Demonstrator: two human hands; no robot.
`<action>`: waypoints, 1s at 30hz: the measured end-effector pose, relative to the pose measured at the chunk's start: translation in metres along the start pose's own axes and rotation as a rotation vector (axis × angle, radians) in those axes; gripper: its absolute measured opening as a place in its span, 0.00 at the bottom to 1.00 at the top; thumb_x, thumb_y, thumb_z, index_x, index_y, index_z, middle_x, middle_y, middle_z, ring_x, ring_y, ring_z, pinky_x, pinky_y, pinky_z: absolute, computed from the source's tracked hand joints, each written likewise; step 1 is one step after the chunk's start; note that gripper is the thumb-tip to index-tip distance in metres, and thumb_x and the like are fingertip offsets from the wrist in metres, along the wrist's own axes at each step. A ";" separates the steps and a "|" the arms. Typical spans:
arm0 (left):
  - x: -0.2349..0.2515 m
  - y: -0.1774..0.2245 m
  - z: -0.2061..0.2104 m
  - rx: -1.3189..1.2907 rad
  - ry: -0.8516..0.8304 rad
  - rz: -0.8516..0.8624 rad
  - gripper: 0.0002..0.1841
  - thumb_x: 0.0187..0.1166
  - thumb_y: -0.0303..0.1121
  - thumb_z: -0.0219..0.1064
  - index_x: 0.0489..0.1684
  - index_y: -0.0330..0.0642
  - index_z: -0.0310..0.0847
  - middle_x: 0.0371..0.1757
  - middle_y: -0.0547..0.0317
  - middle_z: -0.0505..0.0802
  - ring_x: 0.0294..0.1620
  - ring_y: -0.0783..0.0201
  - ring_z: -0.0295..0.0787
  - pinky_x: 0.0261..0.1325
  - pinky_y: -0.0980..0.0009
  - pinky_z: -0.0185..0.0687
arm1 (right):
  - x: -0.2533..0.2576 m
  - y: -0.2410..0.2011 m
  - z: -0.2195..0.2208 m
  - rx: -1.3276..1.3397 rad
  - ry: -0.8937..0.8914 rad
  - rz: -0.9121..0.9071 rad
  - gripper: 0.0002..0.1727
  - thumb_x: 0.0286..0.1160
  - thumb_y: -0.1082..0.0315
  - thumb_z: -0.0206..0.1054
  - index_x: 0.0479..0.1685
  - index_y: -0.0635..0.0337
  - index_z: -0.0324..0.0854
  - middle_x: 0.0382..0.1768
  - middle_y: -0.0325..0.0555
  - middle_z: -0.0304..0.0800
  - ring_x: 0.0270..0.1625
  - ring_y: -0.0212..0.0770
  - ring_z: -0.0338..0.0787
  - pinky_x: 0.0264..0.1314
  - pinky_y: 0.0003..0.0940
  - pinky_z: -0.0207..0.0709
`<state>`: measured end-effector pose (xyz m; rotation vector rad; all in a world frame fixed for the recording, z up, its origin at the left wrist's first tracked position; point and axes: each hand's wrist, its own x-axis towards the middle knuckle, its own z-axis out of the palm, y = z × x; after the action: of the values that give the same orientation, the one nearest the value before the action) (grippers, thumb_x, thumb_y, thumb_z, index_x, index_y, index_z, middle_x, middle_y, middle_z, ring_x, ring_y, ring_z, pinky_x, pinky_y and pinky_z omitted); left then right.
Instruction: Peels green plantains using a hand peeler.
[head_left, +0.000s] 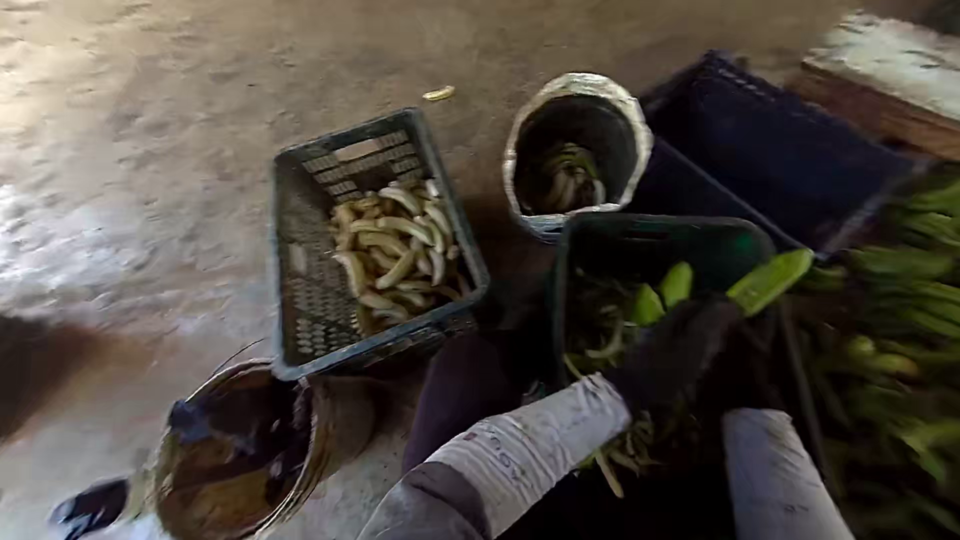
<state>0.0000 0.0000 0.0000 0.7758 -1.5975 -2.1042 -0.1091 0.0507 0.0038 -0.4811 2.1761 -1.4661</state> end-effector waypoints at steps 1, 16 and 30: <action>0.003 -0.011 0.007 -0.066 0.009 0.003 0.22 0.95 0.43 0.48 0.68 0.32 0.76 0.42 0.53 0.88 0.35 0.69 0.83 0.43 0.71 0.84 | -0.007 -0.017 -0.003 0.058 0.006 0.064 0.27 0.84 0.70 0.62 0.80 0.66 0.61 0.59 0.50 0.80 0.52 0.30 0.83 0.56 0.27 0.81; 0.007 -0.074 0.032 0.008 0.116 -0.082 0.23 0.96 0.43 0.43 0.75 0.36 0.68 0.44 0.54 0.86 0.37 0.66 0.86 0.42 0.69 0.86 | 0.006 -0.010 -0.085 1.252 -0.227 -0.369 0.30 0.90 0.42 0.40 0.65 0.53 0.78 0.37 0.44 0.89 0.30 0.39 0.88 0.34 0.40 0.88; -0.045 -0.036 0.069 0.057 -0.196 0.296 0.35 0.90 0.59 0.41 0.69 0.30 0.67 0.32 0.64 0.86 0.32 0.69 0.86 0.43 0.68 0.89 | -0.024 0.014 -0.173 0.707 0.041 -0.252 0.34 0.85 0.57 0.63 0.89 0.44 0.54 0.65 0.48 0.84 0.60 0.44 0.90 0.59 0.42 0.88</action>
<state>-0.0076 0.0884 -0.0120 0.3298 -1.7574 -1.9741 -0.1867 0.2010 0.0506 -0.4730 1.5019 -2.2481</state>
